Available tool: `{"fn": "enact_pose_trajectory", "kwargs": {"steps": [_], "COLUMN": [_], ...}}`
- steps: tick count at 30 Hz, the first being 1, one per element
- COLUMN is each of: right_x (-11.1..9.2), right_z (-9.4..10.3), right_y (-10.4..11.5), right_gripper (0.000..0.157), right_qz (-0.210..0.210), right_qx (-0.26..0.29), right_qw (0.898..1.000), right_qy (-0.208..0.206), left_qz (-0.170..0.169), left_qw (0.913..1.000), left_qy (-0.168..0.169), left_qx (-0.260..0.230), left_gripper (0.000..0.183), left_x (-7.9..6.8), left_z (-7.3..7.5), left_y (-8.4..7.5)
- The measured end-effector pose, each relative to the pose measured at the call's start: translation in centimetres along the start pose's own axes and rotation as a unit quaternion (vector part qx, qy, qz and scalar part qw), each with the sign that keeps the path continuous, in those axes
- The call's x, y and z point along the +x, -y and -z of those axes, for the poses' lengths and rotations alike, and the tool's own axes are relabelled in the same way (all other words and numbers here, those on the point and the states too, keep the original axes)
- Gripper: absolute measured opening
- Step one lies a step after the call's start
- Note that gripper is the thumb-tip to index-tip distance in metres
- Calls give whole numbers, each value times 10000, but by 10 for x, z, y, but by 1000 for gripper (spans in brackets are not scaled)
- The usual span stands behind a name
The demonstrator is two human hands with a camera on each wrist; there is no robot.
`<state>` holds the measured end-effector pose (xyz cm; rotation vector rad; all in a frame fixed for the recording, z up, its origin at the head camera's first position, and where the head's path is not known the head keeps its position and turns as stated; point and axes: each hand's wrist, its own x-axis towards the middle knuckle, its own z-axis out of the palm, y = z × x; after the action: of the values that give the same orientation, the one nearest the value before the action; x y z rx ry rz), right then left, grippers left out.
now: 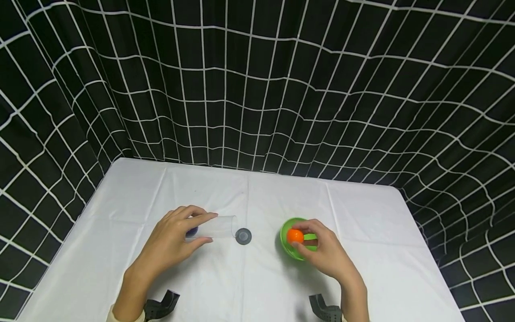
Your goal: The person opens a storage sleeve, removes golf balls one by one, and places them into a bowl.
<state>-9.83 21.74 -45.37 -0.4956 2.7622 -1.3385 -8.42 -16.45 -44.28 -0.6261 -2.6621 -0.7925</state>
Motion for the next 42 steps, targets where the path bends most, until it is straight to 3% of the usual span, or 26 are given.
{"fn": "enact_pose_trajectory", "kwargs": {"steps": [9,15,20,32,42], "right_x": [-2,-1,3,4,16], "right_z": [6,9,7,-12,-43], "right_y": [4,6,6,12,29], "right_gripper": [32,40,37,28,31], "right_qz": [-131,-123,55,239,890], "right_qx": [-293,-717,-754,-64,639], "right_qw": [9995,9971,9965,9989,9937], "right_qy": [53,-204,-344,-387,-236], "left_qz": [-54,-52,-87,-30,-174], "left_qw": [10000,10000,9999,9999,9998], "left_qy": [-63,-61,-93,59,68], "left_qx": [-53,-12,-15,-145,-7], "left_gripper": [54,55,55,60,58], "left_x": [1,3,3,-4,-2], "left_z": [3,4,5,-4,0], "left_y": [1,1,2,-2,-3]}}
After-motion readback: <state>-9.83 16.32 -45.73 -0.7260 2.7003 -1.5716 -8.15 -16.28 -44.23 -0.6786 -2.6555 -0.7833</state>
